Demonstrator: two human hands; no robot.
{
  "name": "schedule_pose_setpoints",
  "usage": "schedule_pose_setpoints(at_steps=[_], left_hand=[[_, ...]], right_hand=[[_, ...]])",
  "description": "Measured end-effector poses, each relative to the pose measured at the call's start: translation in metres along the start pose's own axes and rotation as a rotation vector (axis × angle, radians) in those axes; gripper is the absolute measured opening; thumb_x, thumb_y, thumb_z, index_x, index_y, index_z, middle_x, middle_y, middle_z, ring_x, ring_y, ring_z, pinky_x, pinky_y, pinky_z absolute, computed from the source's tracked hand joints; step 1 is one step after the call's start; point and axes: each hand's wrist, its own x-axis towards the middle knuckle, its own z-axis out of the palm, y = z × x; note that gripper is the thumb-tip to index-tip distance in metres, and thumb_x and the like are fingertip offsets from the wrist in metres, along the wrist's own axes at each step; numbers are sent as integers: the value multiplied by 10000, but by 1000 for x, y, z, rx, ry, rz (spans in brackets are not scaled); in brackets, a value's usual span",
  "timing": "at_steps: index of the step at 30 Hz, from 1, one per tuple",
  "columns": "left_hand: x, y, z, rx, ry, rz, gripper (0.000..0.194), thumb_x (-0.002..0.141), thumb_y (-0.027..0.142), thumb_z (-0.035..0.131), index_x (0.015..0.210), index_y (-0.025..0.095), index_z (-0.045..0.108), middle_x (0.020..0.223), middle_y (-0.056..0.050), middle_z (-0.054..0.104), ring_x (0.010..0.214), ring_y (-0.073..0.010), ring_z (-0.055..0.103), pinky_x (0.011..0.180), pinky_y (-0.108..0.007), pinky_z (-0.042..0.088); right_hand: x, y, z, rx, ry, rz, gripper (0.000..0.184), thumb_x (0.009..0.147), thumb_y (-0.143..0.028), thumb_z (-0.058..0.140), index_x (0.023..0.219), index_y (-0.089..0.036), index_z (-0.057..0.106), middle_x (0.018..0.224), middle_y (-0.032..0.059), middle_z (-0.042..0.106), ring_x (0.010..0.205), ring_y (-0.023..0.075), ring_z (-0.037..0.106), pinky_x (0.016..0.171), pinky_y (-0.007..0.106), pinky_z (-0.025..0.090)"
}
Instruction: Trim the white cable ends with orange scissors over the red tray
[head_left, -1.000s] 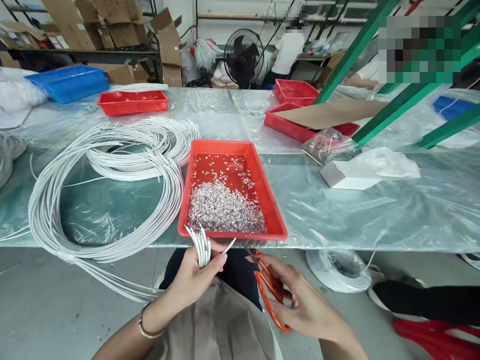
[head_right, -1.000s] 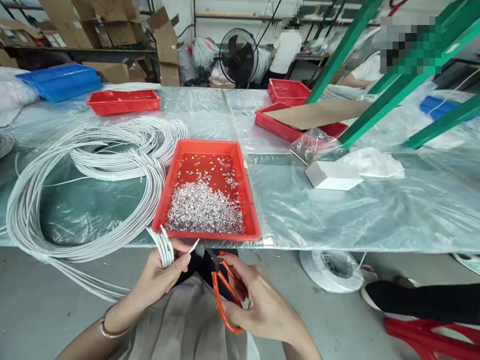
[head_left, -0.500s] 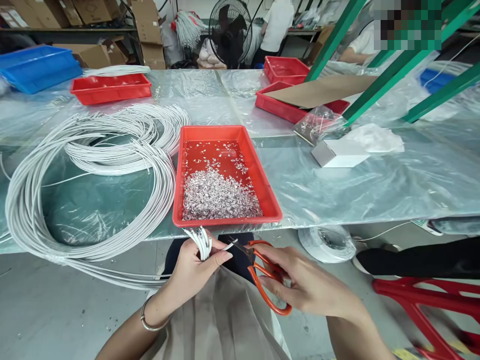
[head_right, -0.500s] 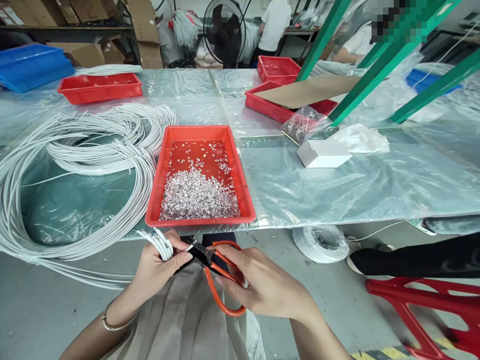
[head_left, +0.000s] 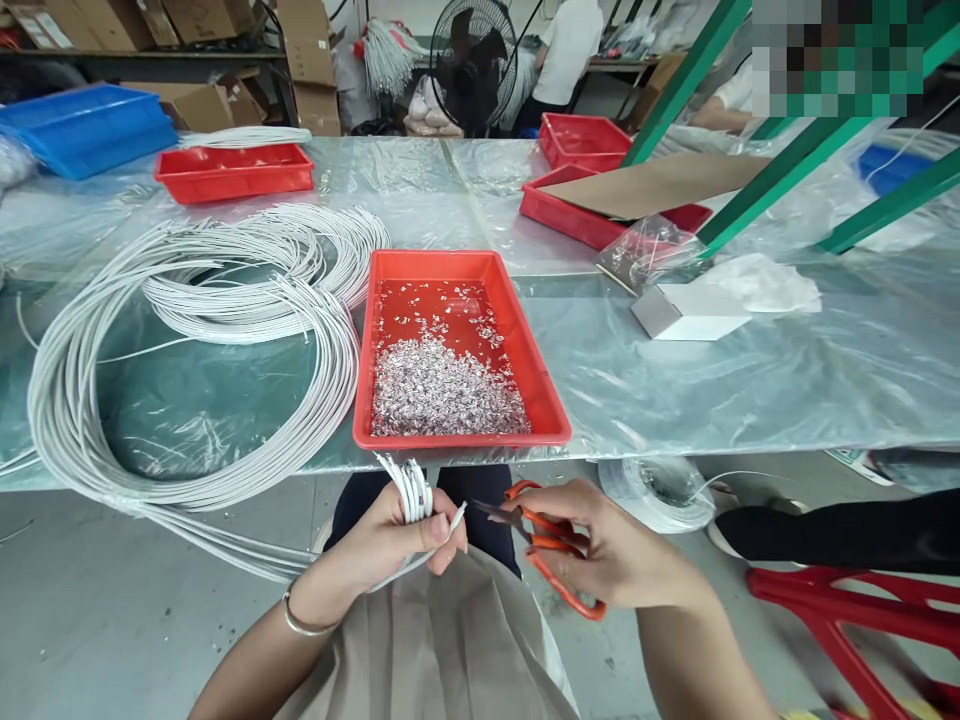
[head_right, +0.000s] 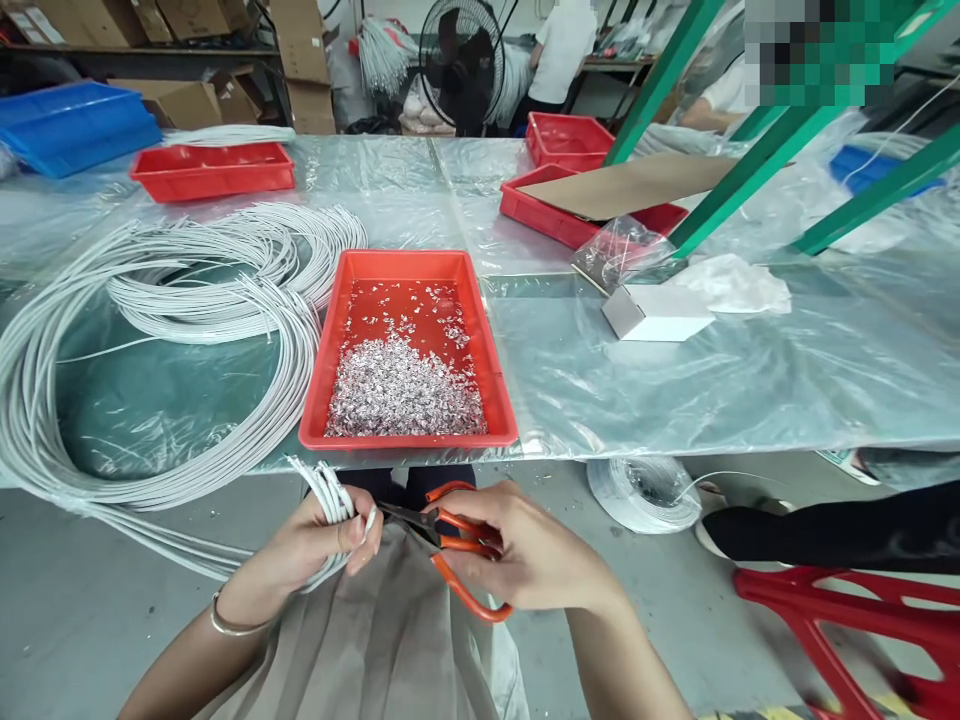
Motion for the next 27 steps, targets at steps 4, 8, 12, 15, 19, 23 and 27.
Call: schedule_pose_setpoints(at_steps=[4, 8, 12, 15, 19, 23, 27], left_hand=[[1, 3, 5, 327, 131, 124, 304, 854, 385, 537, 724, 122, 616, 540, 1, 529, 541, -108, 484, 606, -246, 391], [-1, 6, 7, 492, 189, 195, 200, 854, 283, 545, 739, 134, 612, 667, -15, 566, 619, -120, 517, 601, -232, 391], [-2, 7, 7, 546, 171, 257, 104, 836, 184, 555, 774, 140, 626, 702, -16, 583, 621, -115, 514, 584, -224, 387], [0, 3, 6, 598, 203, 277, 91, 832, 168, 558, 772, 144, 622, 690, -12, 586, 608, -113, 514, 577, -226, 383], [3, -4, 6, 683, 354, 278, 104, 804, 199, 605, 713, 150, 595, 634, 9, 536, 567, -105, 470, 556, -230, 357], [6, -6, 7, 567, 370, 257, 149, 807, 266, 600, 709, 153, 600, 646, -4, 556, 582, -120, 491, 570, -242, 375], [5, -3, 6, 264, 162, 102, 317, 780, 425, 612, 664, 130, 601, 600, -30, 571, 544, -121, 485, 528, -243, 361]], right_hand=[[20, 5, 25, 470, 193, 48, 228, 745, -346, 686, 821, -133, 657, 478, -72, 397, 390, 64, 304, 397, 221, 220], [40, 6, 49, 927, 223, 127, 257, 762, -376, 673, 618, -178, 598, 376, -63, 458, 353, 73, 340, 413, 232, 252], [49, 13, 57, 1250, 39, 191, 342, 722, -497, 662, 583, -198, 571, 268, -130, 280, 274, 48, 163, 376, 229, 218], [47, 15, 52, 1210, 87, 180, 325, 682, -477, 708, 609, -180, 598, 282, -124, 325, 273, 42, 185, 371, 225, 203], [42, 9, 44, 882, 379, 165, 195, 621, -280, 795, 647, -145, 657, 423, -54, 514, 381, 65, 351, 393, 221, 204], [43, 7, 49, 953, 371, 167, 231, 681, -360, 736, 619, -166, 626, 386, -72, 448, 358, 64, 303, 404, 228, 234], [50, 11, 55, 1111, 245, 88, 305, 695, -446, 692, 577, -182, 593, 344, -89, 366, 328, 69, 296, 386, 229, 285]])
